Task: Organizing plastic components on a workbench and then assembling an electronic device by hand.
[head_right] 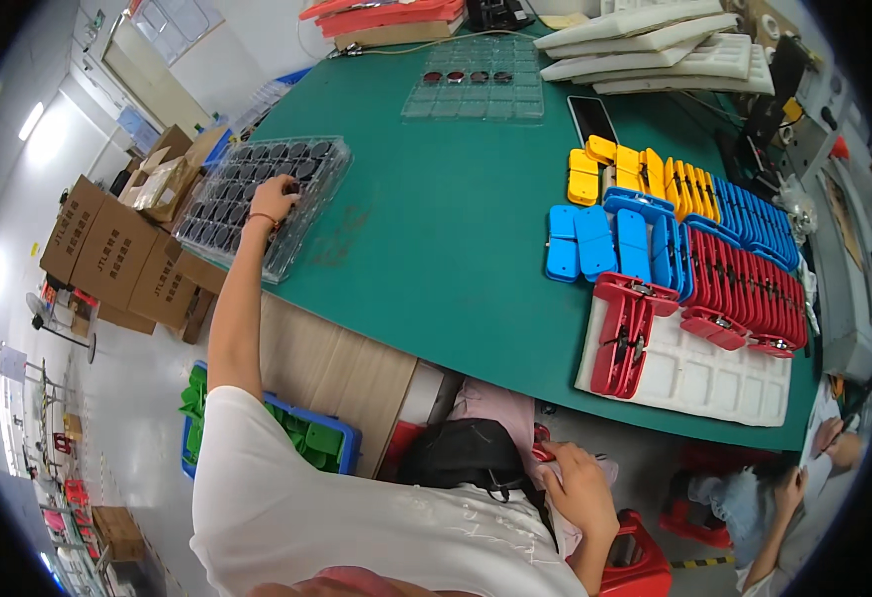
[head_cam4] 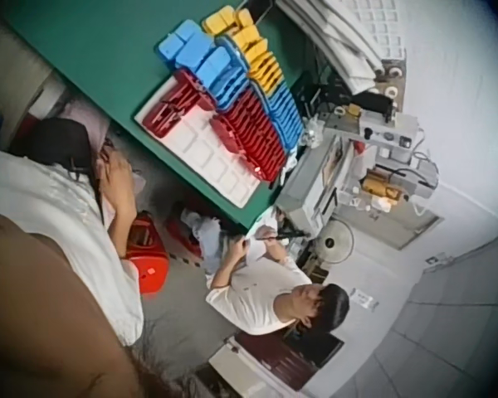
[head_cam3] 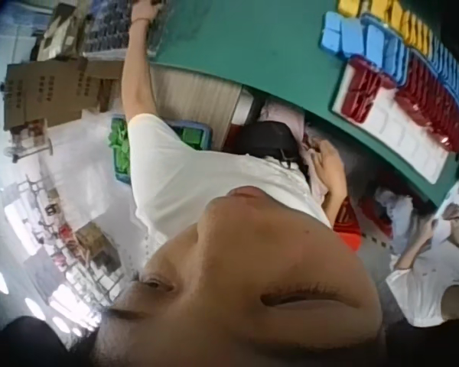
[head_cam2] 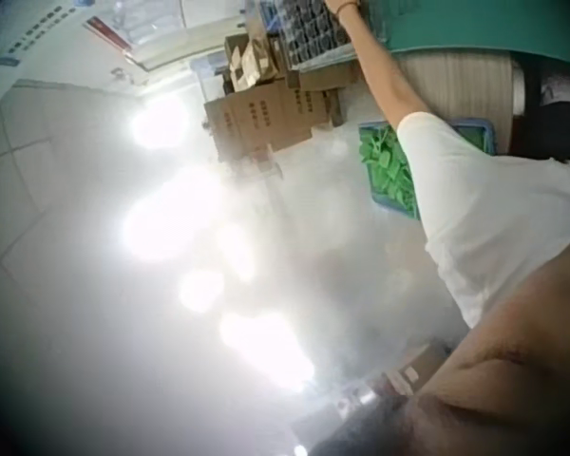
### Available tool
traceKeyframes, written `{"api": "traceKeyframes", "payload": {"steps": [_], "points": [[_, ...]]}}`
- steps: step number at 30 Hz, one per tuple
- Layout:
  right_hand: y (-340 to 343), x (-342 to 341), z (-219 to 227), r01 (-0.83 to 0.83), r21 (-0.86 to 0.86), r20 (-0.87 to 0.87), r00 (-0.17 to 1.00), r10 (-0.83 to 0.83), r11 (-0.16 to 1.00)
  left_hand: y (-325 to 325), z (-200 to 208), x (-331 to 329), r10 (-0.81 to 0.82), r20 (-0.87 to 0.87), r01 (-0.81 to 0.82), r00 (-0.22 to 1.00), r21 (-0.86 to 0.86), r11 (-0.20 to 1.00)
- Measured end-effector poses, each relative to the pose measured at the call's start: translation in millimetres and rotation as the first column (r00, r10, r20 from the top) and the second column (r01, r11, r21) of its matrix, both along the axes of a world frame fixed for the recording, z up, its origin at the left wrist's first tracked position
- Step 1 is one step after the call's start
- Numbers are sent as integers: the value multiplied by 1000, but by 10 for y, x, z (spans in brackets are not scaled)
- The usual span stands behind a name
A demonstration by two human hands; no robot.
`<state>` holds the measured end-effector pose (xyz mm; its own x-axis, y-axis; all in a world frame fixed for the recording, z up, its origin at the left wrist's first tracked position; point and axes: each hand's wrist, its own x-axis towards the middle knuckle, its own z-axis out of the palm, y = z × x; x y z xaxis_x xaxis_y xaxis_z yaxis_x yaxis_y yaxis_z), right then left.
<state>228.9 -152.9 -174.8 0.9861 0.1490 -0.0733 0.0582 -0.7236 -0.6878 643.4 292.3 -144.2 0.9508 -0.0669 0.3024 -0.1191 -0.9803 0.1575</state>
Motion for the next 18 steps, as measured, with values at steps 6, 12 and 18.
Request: {"api": "traceKeyframes", "payload": {"steps": [6, 12, 18], "points": [[83, -19, -106, 45, -27, -90, 995, -47, 999, -118, 172, -9, 114, -156, -71, 981, 257, 964], [119, 3, -177, 10, -49, -133, 991, -17, 999, -31, 150, -37, 211, -113, -176, 971, 263, 949], [55, -20, -137, 30, -50, -160, 986, -38, 998, 66, 79, -407, 203, 176, -234, 963, 175, 956]]}}
